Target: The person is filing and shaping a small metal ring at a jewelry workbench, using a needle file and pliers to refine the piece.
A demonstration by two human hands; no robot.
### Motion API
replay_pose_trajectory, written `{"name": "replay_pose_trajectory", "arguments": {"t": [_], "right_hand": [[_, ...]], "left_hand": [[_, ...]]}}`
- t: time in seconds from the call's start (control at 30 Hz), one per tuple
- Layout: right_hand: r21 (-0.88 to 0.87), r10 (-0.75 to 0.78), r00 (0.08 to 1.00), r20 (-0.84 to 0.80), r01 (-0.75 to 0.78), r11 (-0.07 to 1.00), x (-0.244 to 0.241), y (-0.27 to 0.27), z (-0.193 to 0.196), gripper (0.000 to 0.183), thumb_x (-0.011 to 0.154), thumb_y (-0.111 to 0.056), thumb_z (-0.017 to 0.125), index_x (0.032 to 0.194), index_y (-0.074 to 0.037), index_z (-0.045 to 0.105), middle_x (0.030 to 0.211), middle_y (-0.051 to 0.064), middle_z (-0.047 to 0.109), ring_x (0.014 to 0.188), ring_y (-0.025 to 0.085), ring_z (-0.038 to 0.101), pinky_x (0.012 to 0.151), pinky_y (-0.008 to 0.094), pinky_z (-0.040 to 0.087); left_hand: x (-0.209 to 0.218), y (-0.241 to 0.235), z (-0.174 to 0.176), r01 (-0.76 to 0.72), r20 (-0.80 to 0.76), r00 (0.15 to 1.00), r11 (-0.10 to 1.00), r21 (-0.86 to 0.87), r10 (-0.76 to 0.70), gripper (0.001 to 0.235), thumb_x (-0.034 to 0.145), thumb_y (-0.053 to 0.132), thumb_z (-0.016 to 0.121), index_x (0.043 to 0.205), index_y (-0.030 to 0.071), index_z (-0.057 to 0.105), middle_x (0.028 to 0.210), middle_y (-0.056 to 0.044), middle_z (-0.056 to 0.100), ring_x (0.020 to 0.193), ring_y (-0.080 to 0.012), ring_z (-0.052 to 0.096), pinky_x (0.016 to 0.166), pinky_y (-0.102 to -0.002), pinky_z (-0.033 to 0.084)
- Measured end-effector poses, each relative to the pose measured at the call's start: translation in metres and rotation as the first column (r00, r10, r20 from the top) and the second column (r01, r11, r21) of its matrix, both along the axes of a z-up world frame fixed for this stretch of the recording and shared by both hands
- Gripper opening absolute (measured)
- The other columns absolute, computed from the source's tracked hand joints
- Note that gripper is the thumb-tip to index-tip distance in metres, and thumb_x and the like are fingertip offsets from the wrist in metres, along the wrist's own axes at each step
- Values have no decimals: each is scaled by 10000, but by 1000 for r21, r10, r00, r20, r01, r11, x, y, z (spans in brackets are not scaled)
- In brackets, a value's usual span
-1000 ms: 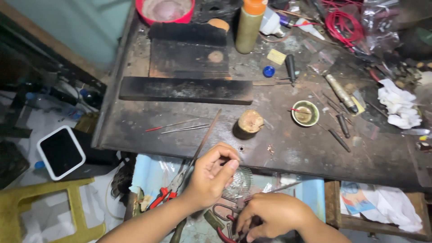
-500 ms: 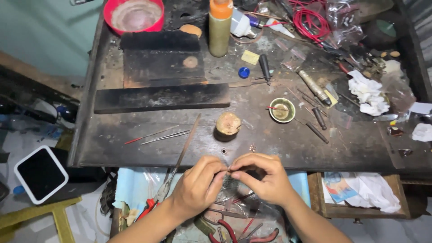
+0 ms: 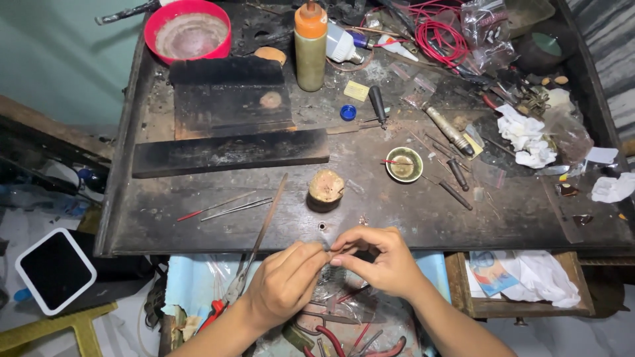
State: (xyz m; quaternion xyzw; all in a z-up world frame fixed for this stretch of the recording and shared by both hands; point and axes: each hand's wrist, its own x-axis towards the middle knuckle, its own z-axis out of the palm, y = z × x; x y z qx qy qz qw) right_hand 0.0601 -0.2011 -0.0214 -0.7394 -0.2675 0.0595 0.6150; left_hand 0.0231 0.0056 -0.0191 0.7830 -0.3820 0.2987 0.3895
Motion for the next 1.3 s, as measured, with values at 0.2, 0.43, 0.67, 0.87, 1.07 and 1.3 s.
{"name": "replay_pose_trajectory", "arguments": {"t": [0.2, 0.43, 0.67, 0.87, 1.07, 1.3], "right_hand": [[-32, -3, 1000, 2, 3, 999, 2, -3, -3, 153, 821, -100, 848, 929, -61, 747, 872, 47, 786, 775, 125, 766, 754, 238, 642], [-73, -77, 986, 146, 88, 993, 8, -8, 9, 120, 869, -90, 783, 987, -75, 770, 930, 53, 818, 808, 137, 783, 772, 247, 657], [-98, -558, 728, 399, 639, 763, 40, -42, -4, 81, 938, -75, 718, 975, -110, 781, 1080, 76, 713, 1027, 213, 685, 922, 334, 563], [-308, -548, 757, 355, 649, 696, 71, -55, -28, 83, 870, -205, 783, 913, -269, 812, 1562, 148, 497, 1432, 339, 488, 1153, 499, 363], [-416, -561, 761, 326, 648, 638, 89, -63, -46, 89, 850, -242, 791, 907, -304, 818, 1510, 135, 565, 1374, 362, 527, 1145, 548, 338], [-413, -575, 749, 329, 661, 626, 77, -57, -32, 93, 851, -245, 765, 904, -303, 815, 1437, 112, 638, 1340, 324, 572, 1140, 548, 330]], "left_hand": [[0, 3, 0, 17, 5, 1000, 1000, 20, -17, 269, 958, -154, 407, 1046, -121, 659, 1006, -212, 656, 694, -296, 594, 594, -361, 525], [-2, 2, -4, -44, 22, 999, 999, 0, 44, 201, 940, -144, 522, 1077, -125, 667, 1025, -225, 689, 727, -313, 660, 634, -374, 573], [-2, 4, -4, -236, 25, 971, 970, -59, 238, 111, 931, -91, 614, 1023, -97, 675, 954, -178, 672, 800, -285, 711, 698, -319, 636], [-2, 9, -7, -373, -41, 928, 927, -35, 371, 141, 958, 0, 636, 1083, -40, 687, 1020, -160, 667, 841, -281, 708, 732, -346, 608], [-3, 13, -16, -421, -74, 905, 907, -2, 420, 160, 967, 45, 643, 1113, -9, 678, 1063, -142, 651, 807, -262, 700, 667, -336, 586], [-1, 13, -20, -408, -100, 908, 913, 4, 406, 172, 975, 55, 634, 1126, -17, 672, 1074, -155, 636, 709, -239, 667, 584, -315, 568]]}}
